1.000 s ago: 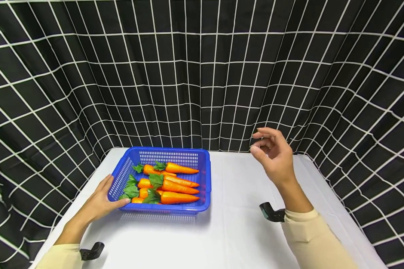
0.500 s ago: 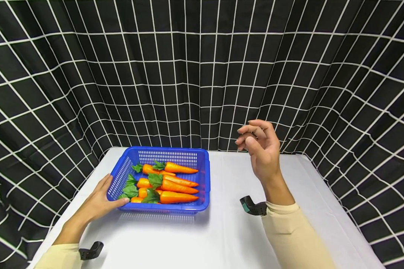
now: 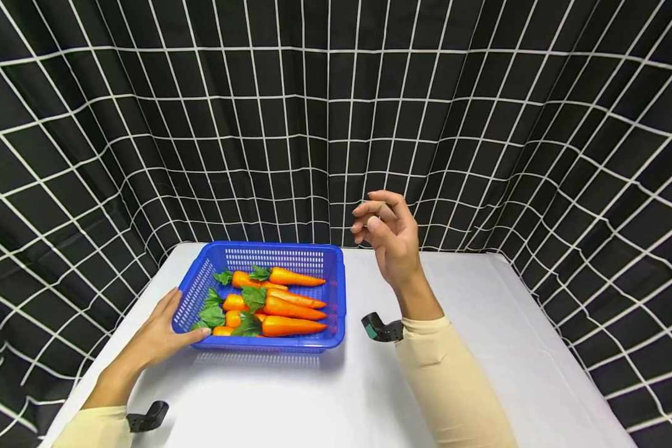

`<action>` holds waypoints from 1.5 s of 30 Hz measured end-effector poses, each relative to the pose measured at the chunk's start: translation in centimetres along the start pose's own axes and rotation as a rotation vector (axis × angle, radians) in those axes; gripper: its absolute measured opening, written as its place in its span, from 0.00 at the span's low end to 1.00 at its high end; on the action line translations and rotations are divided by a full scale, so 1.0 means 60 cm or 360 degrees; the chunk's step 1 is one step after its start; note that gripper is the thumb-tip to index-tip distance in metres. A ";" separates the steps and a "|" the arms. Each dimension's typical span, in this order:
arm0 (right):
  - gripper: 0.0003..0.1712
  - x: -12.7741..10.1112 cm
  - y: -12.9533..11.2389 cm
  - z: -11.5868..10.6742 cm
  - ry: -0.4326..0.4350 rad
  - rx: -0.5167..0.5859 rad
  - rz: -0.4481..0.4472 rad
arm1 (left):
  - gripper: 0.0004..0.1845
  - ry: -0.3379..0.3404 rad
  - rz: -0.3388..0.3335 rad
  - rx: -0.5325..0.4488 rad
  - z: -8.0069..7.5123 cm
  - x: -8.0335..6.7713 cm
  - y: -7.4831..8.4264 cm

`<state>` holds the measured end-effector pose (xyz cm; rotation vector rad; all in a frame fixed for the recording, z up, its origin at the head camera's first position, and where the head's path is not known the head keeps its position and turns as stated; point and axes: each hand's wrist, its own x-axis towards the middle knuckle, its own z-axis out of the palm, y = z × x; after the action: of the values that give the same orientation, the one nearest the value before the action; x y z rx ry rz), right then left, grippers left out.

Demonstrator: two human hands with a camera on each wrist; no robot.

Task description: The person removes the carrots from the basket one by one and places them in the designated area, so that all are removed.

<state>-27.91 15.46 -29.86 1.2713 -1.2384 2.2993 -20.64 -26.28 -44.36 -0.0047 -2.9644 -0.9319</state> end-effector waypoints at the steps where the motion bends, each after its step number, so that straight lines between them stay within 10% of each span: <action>1: 0.21 0.001 0.005 0.001 0.0003 -0.0004 0.0015 | 0.64 0.0001 0.0001 -0.0001 0.000 0.000 0.000; 29: 0.18 0.004 0.169 0.012 -0.0006 -0.0042 0.0493 | 0.65 -0.0037 -0.0050 0.0030 0.000 0.000 0.001; 45: 0.23 -0.009 0.247 0.028 -0.0038 -0.0383 0.0883 | 0.64 -0.0025 -0.0037 0.0024 0.000 -0.001 -0.002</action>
<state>-34.82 5.19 -38.15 0.9589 -2.0113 2.3692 -20.59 -26.38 -44.42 0.0230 -2.9921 -0.9158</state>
